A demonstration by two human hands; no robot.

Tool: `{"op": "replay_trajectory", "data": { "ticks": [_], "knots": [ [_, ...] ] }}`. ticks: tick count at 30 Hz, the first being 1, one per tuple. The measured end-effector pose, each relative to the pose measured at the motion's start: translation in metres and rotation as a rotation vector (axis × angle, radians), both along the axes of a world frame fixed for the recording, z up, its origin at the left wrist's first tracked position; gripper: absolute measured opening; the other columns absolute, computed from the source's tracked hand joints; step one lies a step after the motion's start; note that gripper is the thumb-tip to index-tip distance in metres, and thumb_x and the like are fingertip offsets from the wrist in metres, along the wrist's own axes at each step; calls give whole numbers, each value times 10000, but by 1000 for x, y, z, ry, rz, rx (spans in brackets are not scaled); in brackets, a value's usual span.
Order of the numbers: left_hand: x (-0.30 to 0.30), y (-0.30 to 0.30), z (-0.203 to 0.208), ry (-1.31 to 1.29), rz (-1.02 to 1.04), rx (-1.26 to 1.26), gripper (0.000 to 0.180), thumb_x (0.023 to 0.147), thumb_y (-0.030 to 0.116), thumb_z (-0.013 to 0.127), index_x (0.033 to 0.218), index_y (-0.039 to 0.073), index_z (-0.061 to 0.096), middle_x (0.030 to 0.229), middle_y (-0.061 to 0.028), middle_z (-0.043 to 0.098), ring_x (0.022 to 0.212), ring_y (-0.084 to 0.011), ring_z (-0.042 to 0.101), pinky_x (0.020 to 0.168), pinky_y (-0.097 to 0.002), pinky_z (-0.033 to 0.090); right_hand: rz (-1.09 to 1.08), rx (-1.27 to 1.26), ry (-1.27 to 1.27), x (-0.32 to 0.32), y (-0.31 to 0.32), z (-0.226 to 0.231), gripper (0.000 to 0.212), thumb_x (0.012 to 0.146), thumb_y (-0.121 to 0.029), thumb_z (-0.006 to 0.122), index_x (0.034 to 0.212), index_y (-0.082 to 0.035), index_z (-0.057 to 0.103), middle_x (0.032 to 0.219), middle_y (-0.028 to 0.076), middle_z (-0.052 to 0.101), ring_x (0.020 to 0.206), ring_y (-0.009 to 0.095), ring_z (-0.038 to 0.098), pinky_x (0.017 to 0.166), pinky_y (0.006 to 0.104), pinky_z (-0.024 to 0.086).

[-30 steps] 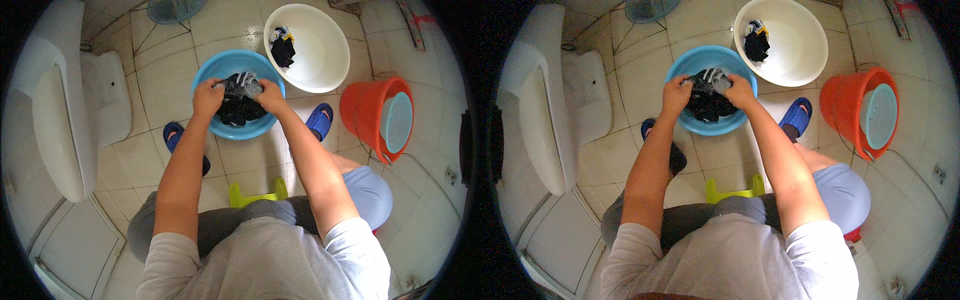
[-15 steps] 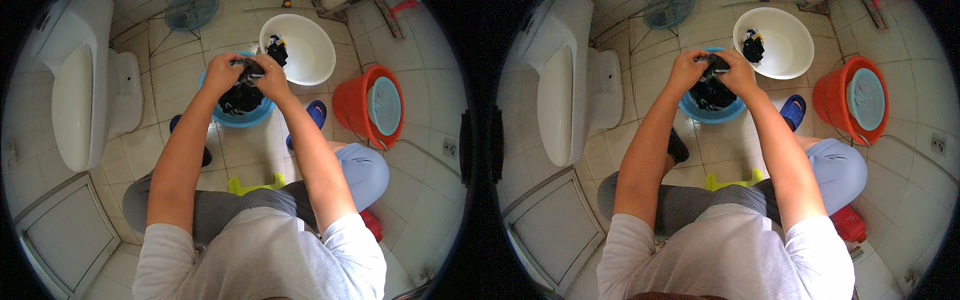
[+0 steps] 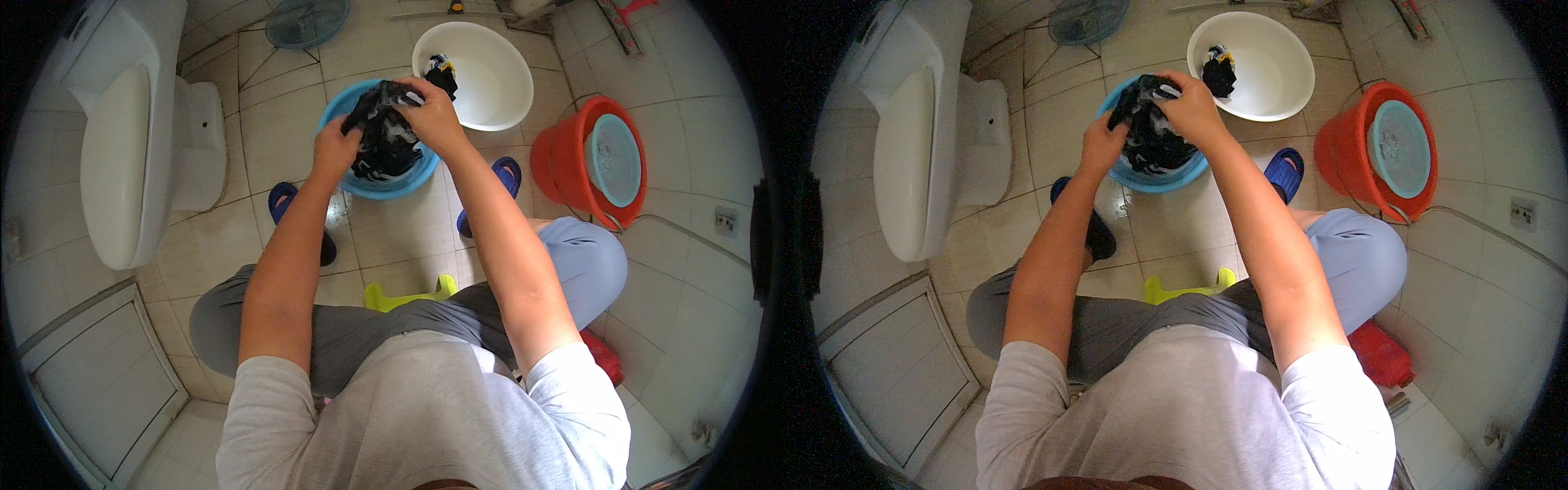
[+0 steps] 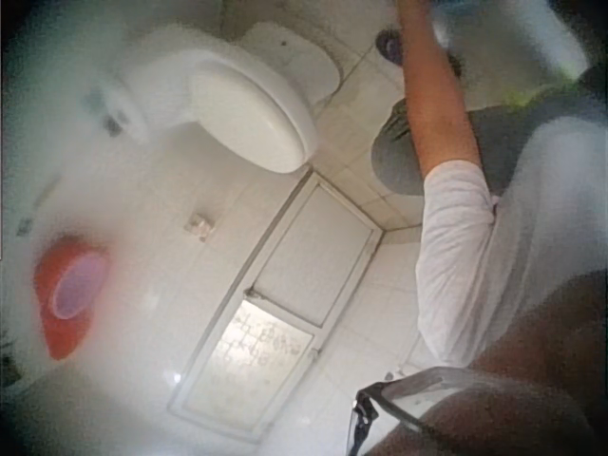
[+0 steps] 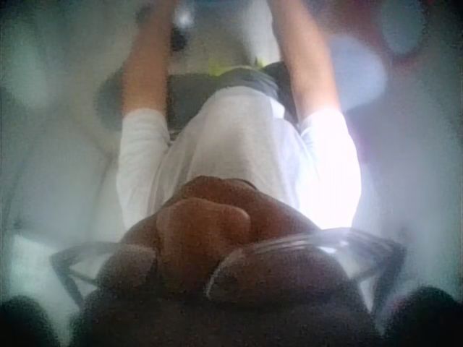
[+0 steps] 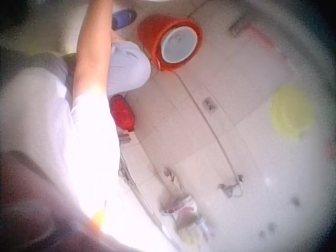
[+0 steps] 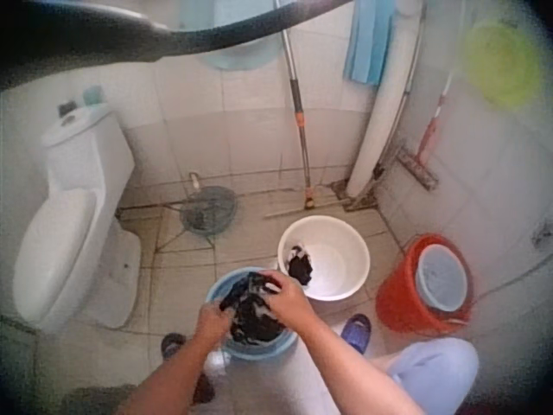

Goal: The person sits on a small stool and hand-washes dark garments in a blue basin filled with soapy water. They repeatedly submerge, agitate, and wring the clothes, then transfer them to a white basin nearby.

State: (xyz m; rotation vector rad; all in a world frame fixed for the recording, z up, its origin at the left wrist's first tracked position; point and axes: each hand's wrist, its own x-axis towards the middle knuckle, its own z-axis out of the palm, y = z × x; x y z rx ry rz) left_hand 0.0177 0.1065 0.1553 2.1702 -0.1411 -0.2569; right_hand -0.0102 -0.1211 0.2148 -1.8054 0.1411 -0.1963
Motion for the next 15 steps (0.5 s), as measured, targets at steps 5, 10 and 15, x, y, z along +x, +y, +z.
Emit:
{"op": "replay_trajectory", "data": {
  "ticks": [5,10,15],
  "knots": [
    [27,-27,73,34,-41,-92,438,1059,377,713,1243,-10,800,1029,-183,823,911,-271,780,842,-408,591,57,-190,-122,-1,9,2,830,798,-240,968,1521,-32,617,1371,220,732,1337,351,689,1144,424,538],
    [21,-50,125,41,-133,-497,381,994,182,732,1332,13,781,1167,-152,836,1055,-261,792,973,-376,607,-156,-337,-157,3,23,14,956,752,-305,1010,1531,-9,541,1300,252,749,1252,410,732,1075,470,576],
    [29,-20,102,-221,-195,-585,792,846,73,779,1607,72,563,1475,-147,691,1378,-265,664,1192,-389,521,-147,-34,-108,13,17,66,483,894,-125,884,1307,23,682,1198,137,784,1047,243,772,941,395,620]
  ]
}}
